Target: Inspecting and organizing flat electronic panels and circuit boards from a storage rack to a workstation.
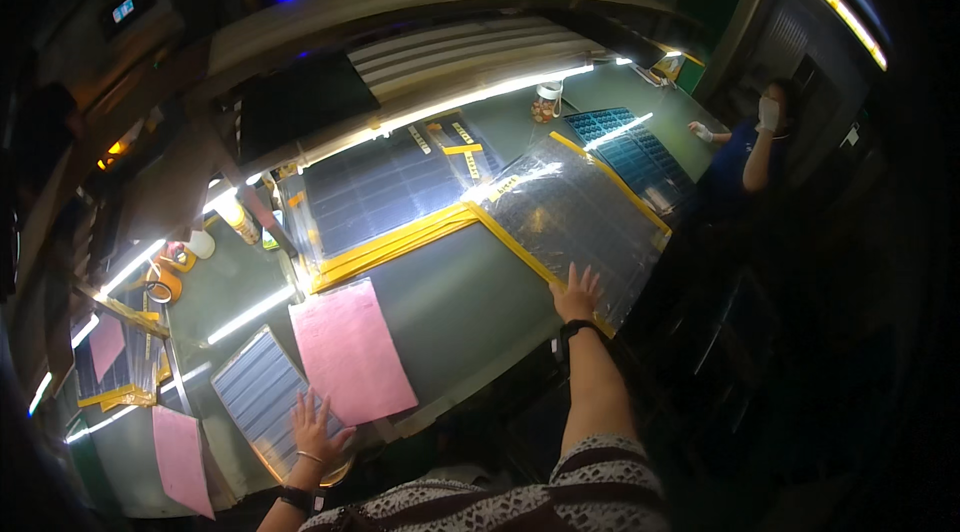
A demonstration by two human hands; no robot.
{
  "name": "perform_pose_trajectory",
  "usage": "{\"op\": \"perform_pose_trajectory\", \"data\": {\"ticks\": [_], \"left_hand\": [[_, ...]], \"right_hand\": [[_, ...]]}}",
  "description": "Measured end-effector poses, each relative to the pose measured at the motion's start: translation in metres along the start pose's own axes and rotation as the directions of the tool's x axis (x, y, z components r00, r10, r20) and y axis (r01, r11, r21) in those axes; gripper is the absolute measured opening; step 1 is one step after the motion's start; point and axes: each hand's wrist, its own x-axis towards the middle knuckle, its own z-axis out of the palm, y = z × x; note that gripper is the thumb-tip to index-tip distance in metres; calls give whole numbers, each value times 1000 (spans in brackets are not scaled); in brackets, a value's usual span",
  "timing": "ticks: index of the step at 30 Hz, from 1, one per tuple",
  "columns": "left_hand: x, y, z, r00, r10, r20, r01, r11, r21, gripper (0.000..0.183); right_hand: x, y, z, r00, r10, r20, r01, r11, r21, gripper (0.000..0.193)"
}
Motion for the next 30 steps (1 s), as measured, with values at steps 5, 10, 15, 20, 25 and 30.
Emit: {"op": "perform_pose_trajectory", "data": {"ticks": [5,10,15,20,25,30], "left_hand": [[51,34,33,989,74,132,-86,992,88,83],[66,67,42,985,118,124,-127,990,69,84],[65,74,45,993,45,108,-56,993,101,82],[74,54,46,993,-85,-84,84,996,-16,88],[83,31,37,829,-549,-104,528,831,-176,86],[112,44,26,682,-721,123,730,681,-62,78]], "right_hand": [[-30,7,51,993,-119,-29,119,993,-3,64],[-99,2,38,851,-522,54,506,844,175,58],[-81,65,22,858,-185,-479,321,921,219,62],[-53,176,63,774,556,302,-407,72,911,60],[-69,152,84,805,-185,563,-593,-261,762,24],[-56,127,81,853,22,521,-518,-79,852,7]]}}
